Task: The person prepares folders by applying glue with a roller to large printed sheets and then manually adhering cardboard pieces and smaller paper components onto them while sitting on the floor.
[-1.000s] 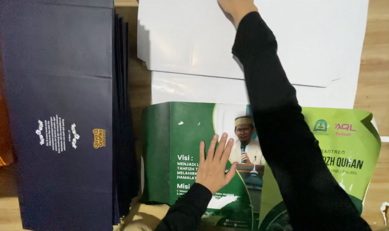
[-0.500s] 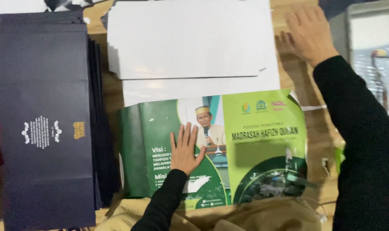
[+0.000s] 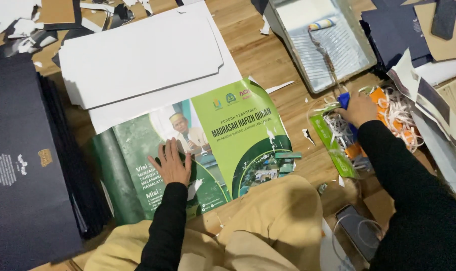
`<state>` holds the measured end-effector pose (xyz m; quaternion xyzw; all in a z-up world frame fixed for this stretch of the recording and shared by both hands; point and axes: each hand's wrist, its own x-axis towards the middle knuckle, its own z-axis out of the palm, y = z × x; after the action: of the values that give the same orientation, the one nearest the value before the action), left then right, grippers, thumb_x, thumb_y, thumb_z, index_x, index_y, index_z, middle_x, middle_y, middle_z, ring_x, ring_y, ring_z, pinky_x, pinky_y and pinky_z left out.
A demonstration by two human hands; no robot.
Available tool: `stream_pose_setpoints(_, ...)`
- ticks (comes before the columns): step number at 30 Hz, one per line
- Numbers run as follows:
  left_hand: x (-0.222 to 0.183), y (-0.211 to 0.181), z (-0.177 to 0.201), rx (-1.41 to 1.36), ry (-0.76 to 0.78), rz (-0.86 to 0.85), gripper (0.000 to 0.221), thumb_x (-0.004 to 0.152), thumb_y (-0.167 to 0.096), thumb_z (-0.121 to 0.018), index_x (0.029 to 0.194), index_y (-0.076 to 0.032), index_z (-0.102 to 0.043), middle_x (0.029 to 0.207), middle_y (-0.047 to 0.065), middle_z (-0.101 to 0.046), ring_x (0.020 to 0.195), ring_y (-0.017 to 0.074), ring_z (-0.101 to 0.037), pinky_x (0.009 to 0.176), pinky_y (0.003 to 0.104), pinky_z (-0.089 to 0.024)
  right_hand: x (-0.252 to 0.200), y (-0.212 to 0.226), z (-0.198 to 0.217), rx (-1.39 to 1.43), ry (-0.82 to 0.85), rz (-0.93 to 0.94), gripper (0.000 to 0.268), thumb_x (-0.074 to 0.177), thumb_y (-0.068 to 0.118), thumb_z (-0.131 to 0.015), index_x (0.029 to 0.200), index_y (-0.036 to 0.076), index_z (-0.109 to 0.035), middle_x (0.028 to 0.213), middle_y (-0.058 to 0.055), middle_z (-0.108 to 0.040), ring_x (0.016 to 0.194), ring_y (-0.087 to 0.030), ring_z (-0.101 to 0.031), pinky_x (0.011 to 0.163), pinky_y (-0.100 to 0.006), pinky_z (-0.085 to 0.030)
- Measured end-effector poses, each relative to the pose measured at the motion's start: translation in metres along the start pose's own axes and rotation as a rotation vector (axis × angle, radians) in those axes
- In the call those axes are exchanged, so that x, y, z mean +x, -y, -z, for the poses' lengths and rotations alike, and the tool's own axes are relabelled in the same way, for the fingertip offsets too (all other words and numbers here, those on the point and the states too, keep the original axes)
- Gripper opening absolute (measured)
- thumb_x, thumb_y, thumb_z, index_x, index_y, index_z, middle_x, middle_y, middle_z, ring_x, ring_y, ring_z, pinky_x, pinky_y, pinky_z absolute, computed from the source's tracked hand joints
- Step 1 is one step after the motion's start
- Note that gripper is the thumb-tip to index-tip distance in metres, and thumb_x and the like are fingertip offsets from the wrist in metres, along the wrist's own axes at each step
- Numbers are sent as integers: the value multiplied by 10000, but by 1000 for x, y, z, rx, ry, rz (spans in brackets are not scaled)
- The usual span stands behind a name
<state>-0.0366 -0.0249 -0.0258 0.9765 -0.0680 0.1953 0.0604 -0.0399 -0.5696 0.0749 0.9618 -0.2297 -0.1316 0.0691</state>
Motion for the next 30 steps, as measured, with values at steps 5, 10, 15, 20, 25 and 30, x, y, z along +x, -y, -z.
stream_pose_setpoints(5,-67,-3,26,-86,33,190,627,838,-457,-433,1359,-118,-343,1406,132,-296,1305,354,-220,1010,629,-35,32,-46,-63,-112,-172,2,307,780,273,-584,954,20,-596,915,-164,-594,829,-368,-616,654,-460,-500)
stream_pose_setpoints(10,-87,-2,27,-8,-1,297,628,857,-437,-436,1346,-52,-353,1409,196,-275,1303,397,-200,984,629,-69,7,-35,-37,275,-76,77,489,799,288,-531,1138,-63,-508,1127,-295,-500,1029,-503,-507,821,-582,-423)
stream_pose_setpoints(15,-100,-6,23,13,-23,176,661,825,-457,-451,1370,-97,-352,1415,148,-318,1299,366,-253,984,625,-85,-2,-11,-44,197,-10,-76,586,764,166,-602,1270,39,-333,1131,-209,-431,1034,-448,-511,873,-542,-426)
stream_pose_setpoints(20,-99,-7,18,14,-48,206,678,802,-470,-462,1350,-78,-387,1377,165,-367,1276,364,-300,977,646,-96,-22,4,-8,324,96,-8,684,737,219,-603,1322,37,-299,1195,-248,-440,1105,-454,-475,944,-527,-367)
stream_pose_setpoints(25,-99,-4,20,25,-70,218,670,810,-479,-426,1354,-91,-392,1379,149,-373,1266,345,-327,980,632,-120,-44,29,14,381,82,-53,619,808,183,-516,1341,47,-230,1191,-289,-487,1127,-447,-464,950,-542,-348)
stream_pose_setpoints(30,-96,-6,24,-9,-50,210,664,824,-476,-403,1366,-93,-376,1375,154,-372,1264,351,-327,978,632,-119,-51,35,80,275,-65,3,650,886,194,-490,1441,176,-152,1163,-312,-530,1076,-472,-501,920,-526,-371)
